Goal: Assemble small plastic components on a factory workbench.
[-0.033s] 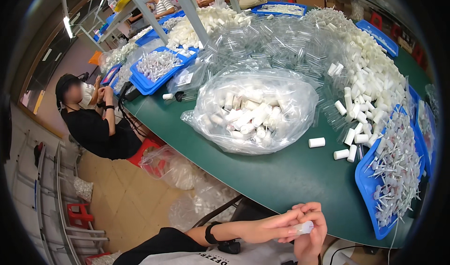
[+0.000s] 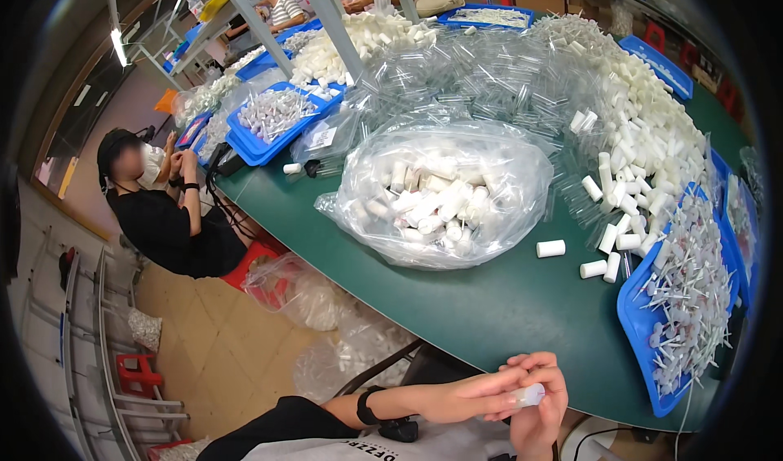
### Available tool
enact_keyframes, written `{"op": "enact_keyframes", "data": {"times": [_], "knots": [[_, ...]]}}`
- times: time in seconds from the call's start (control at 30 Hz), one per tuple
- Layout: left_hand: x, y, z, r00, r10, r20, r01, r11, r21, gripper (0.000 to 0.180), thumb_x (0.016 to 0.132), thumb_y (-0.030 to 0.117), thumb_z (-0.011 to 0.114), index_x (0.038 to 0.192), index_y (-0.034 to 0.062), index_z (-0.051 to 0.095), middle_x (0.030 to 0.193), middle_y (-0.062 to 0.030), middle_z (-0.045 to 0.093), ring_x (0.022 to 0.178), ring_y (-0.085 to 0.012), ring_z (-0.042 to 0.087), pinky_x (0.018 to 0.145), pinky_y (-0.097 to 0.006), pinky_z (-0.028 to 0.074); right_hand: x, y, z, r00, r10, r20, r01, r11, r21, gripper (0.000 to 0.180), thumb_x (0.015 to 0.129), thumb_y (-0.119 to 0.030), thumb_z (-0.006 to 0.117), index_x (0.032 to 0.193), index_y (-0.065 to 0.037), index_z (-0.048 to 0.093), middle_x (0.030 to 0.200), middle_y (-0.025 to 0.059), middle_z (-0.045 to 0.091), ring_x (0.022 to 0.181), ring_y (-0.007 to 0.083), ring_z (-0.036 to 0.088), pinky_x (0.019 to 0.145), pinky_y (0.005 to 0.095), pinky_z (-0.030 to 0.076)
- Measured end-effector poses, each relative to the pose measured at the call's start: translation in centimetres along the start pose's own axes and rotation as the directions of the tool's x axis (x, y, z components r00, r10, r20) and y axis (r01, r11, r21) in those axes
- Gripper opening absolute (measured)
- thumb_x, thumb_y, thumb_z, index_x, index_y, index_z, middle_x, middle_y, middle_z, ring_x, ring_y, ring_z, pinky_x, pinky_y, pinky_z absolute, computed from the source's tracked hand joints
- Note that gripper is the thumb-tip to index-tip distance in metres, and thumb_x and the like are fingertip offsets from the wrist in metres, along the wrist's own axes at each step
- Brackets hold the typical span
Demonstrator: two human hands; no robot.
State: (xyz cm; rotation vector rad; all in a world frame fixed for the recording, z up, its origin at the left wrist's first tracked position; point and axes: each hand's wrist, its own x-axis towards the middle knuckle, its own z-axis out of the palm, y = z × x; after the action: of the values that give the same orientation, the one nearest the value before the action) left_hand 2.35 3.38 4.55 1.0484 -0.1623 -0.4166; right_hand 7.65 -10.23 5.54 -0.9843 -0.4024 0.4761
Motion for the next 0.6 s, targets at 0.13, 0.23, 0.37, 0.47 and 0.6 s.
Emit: {"op": "enact_keyframes", "data": {"times": [0.13, 0.23, 0.37, 0.47, 0.6], "knots": [[0.0, 0.7, -0.1, 0.999, -0.005, 0.036, 0.003, 0.998, 0.064, 0.035, 0.100, 0.026, 0.039, 0.125, 0.0001, 0.042, 0.084, -0.0014, 0.042, 0.073, -0.0096, 0.041, 0.065, -0.024, 0.038, -0.1, 0.2, 0.3, 1.000, -0.015, -0.004, 0.015, 0.998, 0.063, 0.030, 0.086, -0.032, 0.053, 0.094, -0.004, 0.046, 0.103, 0.0132, 0.045, 0.102, 0.0270, 0.047, 0.091, 0.0401, 0.041], [0.0, 0.9, 0.2, 1.000, 0.014, 0.003, -0.014, 0.996, 0.090, 0.037, 0.101, 0.026, 0.038, 0.127, 0.0006, 0.043, 0.082, -0.0014, 0.042, 0.073, -0.0097, 0.041, 0.064, -0.025, 0.037, -0.1, 0.5, 0.1, 1.000, -0.027, -0.004, 0.027, 0.999, 0.036, 0.029, 0.086, -0.032, 0.053, 0.093, -0.005, 0.046, 0.102, 0.0127, 0.045, 0.101, 0.0265, 0.046, 0.091, 0.0394, 0.041], [0.1, 0.4, 0.1, 0.999, -0.039, -0.023, 0.039, 0.999, 0.023, 0.037, 0.101, 0.027, 0.037, 0.128, 0.0014, 0.042, 0.080, -0.0011, 0.042, 0.071, -0.0095, 0.041, 0.063, -0.025, 0.036, -0.3, 1.1, 0.2, 1.000, -0.008, -0.024, 0.009, 0.999, 0.051, 0.029, 0.087, -0.032, 0.053, 0.092, -0.005, 0.046, 0.103, 0.0123, 0.045, 0.102, 0.0264, 0.046, 0.091, 0.0391, 0.041], [-0.1, 0.6, 0.2, 0.998, -0.052, -0.030, 0.051, 0.998, -0.020, 0.036, 0.100, 0.027, 0.037, 0.126, 0.0024, 0.044, 0.077, -0.0005, 0.041, 0.069, -0.0089, 0.040, 0.061, -0.024, 0.035, -0.5, 1.3, 0.6, 0.999, -0.027, -0.038, 0.028, 0.999, 0.027, 0.029, 0.087, -0.033, 0.054, 0.092, -0.005, 0.046, 0.103, 0.0121, 0.045, 0.102, 0.0262, 0.046, 0.090, 0.0390, 0.041], [0.3, 0.7, 0.0, 1.000, -0.003, -0.022, 0.004, 0.999, 0.038, 0.032, 0.100, 0.028, 0.038, 0.118, 0.0038, 0.048, 0.071, 0.0015, 0.039, 0.064, -0.0080, 0.038, 0.056, -0.023, 0.032, -0.4, 1.0, 0.4, 1.000, -0.002, -0.010, 0.002, 1.000, -0.003, 0.031, 0.087, -0.034, 0.053, 0.093, -0.005, 0.046, 0.102, 0.0126, 0.046, 0.102, 0.0263, 0.046, 0.090, 0.0387, 0.041]]}}
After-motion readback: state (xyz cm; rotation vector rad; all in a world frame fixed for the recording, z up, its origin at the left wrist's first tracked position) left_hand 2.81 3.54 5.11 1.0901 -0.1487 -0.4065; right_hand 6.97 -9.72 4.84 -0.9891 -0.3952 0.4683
